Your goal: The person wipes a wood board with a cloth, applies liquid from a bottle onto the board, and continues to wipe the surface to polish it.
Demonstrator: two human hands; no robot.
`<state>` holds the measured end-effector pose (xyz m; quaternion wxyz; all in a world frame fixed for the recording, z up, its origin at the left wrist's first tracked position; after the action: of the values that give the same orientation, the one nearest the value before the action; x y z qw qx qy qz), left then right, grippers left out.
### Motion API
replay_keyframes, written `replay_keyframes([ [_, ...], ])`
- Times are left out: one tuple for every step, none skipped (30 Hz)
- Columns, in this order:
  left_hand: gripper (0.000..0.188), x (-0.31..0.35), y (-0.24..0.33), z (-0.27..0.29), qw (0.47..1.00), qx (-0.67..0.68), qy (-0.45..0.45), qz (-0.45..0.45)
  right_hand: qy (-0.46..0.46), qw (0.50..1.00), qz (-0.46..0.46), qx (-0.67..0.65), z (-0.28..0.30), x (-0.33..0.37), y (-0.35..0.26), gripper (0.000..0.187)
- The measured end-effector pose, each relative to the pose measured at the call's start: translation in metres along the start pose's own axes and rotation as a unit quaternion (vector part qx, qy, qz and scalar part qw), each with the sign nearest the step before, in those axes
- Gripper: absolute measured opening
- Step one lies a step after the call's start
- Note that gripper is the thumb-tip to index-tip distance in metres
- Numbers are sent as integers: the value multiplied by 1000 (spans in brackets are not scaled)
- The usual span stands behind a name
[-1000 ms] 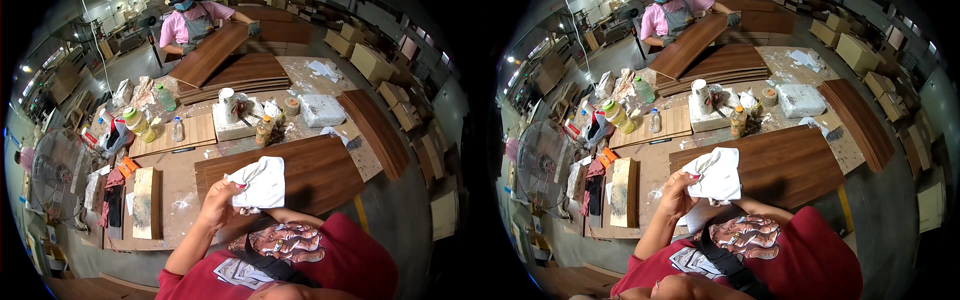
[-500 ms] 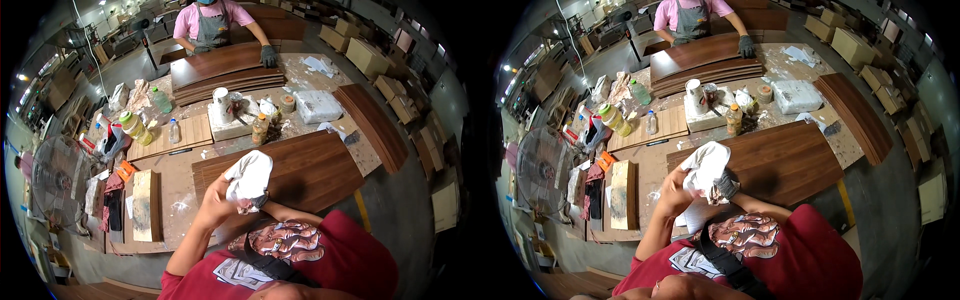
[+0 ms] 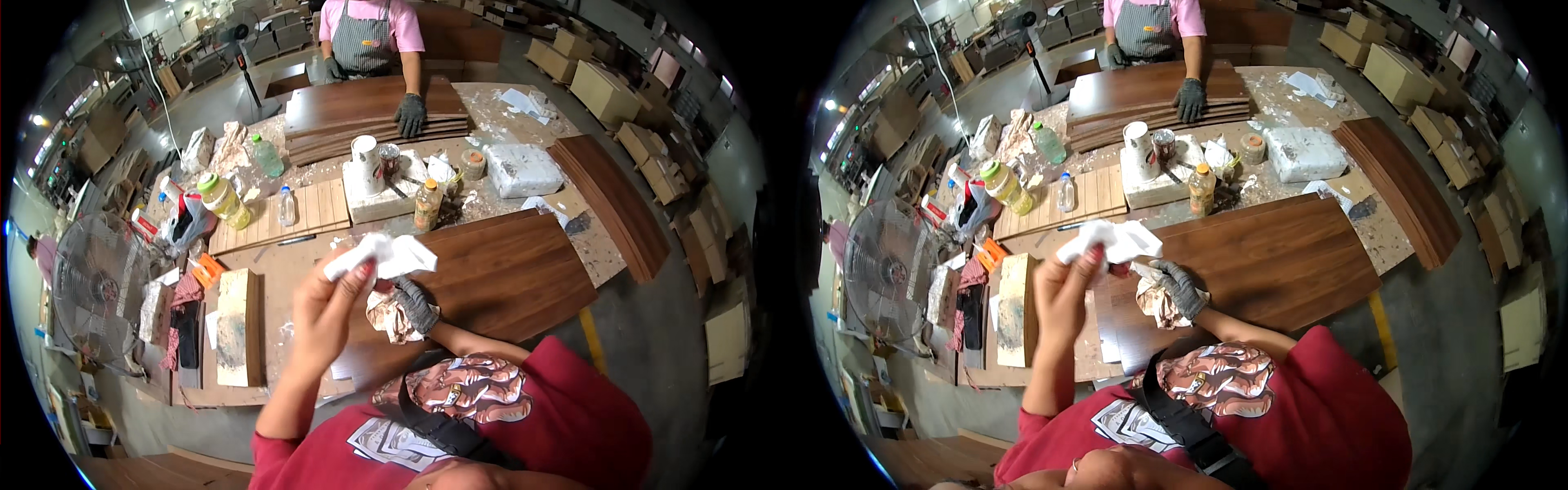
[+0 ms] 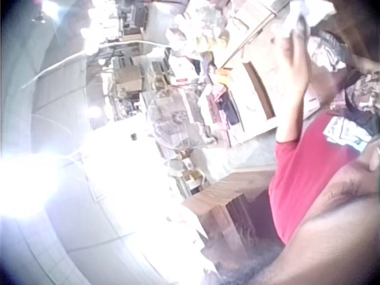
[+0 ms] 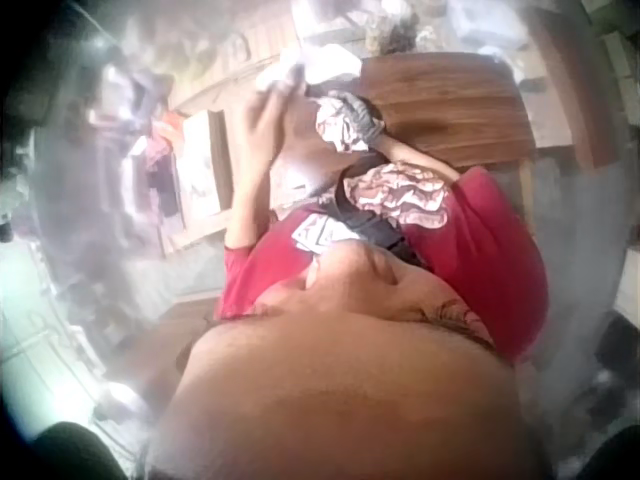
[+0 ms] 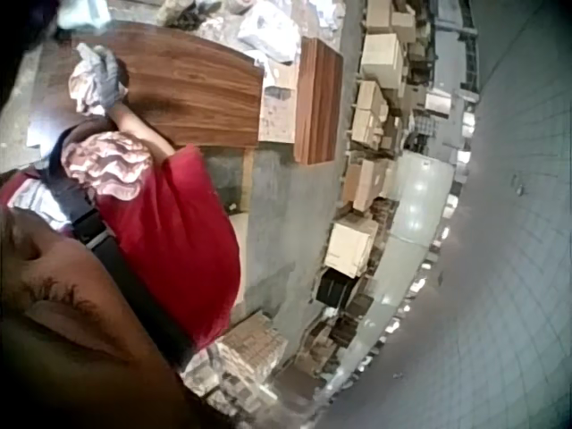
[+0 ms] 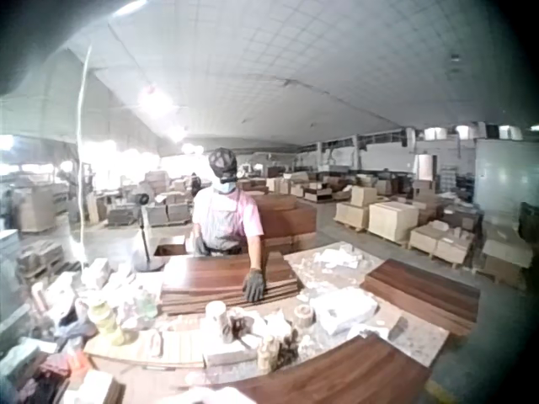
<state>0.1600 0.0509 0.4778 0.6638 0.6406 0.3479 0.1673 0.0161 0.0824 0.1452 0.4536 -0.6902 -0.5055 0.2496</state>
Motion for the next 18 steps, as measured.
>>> replay_keyframes([
  [21, -1, 23, -7, 999, 23, -28, -41, 8, 1000, -14, -1, 4, 4, 4, 51],
  [21, -5, 42, -13, 994, 48, -54, -77, 25, 999, -37, -7, 8, 4, 10, 51],
  [22, -13, 65, -22, 984, 57, -118, -123, 41, 998, -47, -11, 13, 5, 14, 51],
  [21, -14, 83, -28, 968, 67, -178, -163, 42, 998, -54, -12, 10, 3, 17, 51],
  [21, -9, 96, -32, 946, 90, -239, -201, 23, 1000, 15, 2, 3, -1, 17, 54],
  [21, -4, 105, -35, 918, 119, -300, -232, 2, 996, 84, 16, -3, -4, 16, 58],
  [21, 2, 106, -37, 890, 149, -351, -249, -16, 987, 156, 26, -7, -8, 15, 62],
  [21, 10, 103, -39, 865, 179, -388, -261, -35, 972, 228, 35, -8, -8, 13, 67],
  [21, 14, 95, -40, 840, 208, -424, -266, -33, 973, 224, 36, -4, -8, 14, 67],
  [21, 21, 87, -40, 826, 228, -441, -265, -23, 981, 185, 44, 0, -7, 15, 59],
  [21, 27, 77, -39, 815, 247, -452, -266, -14, 988, 145, 52, 4, -5, 16, 52],
  [21, 30, 71, -39, 807, 261, -460, -263, 0, 992, 114, 57, 8, -9, 13, 46],
  [21, 36, 65, -37, 806, 269, -459, -260, 8, 995, 82, 64, 9, -14, 8, 41],
  [21, 39, 61, -35, 805, 273, -458, -259, 9, 994, 86, 65, 9, -19, 3, 41],
  [21, 40, 56, -35, 802, 282, -461, -255, 6, 996, 83, 39, 9, -12, -3, 39],
  [21, 38, 52, -37, 797, 290, -464, -256, 4, 997, 80, 13, 10, -4, -9, 37],
  [21, 41, 54, -35, 801, 284, -460, -259, 5, 996, 82, 28, 2, -4, -16, 37],
  [21, 47, 56, -35, 803, 280, -457, -260, -6, 994, 103, 28, 0, -7, -9, 38],
])
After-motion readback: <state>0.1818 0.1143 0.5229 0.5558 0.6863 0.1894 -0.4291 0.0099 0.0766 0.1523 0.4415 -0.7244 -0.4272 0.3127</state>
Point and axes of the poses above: each hand's wrist, its own x-axis away from the middle knuckle, its own z-axis out of the back of the hand, y = z × x, the point moved 1 cm from there along -x, towards the middle knuckle, and after that the axes turned 1 degree about -z, right-handed, at the moved point
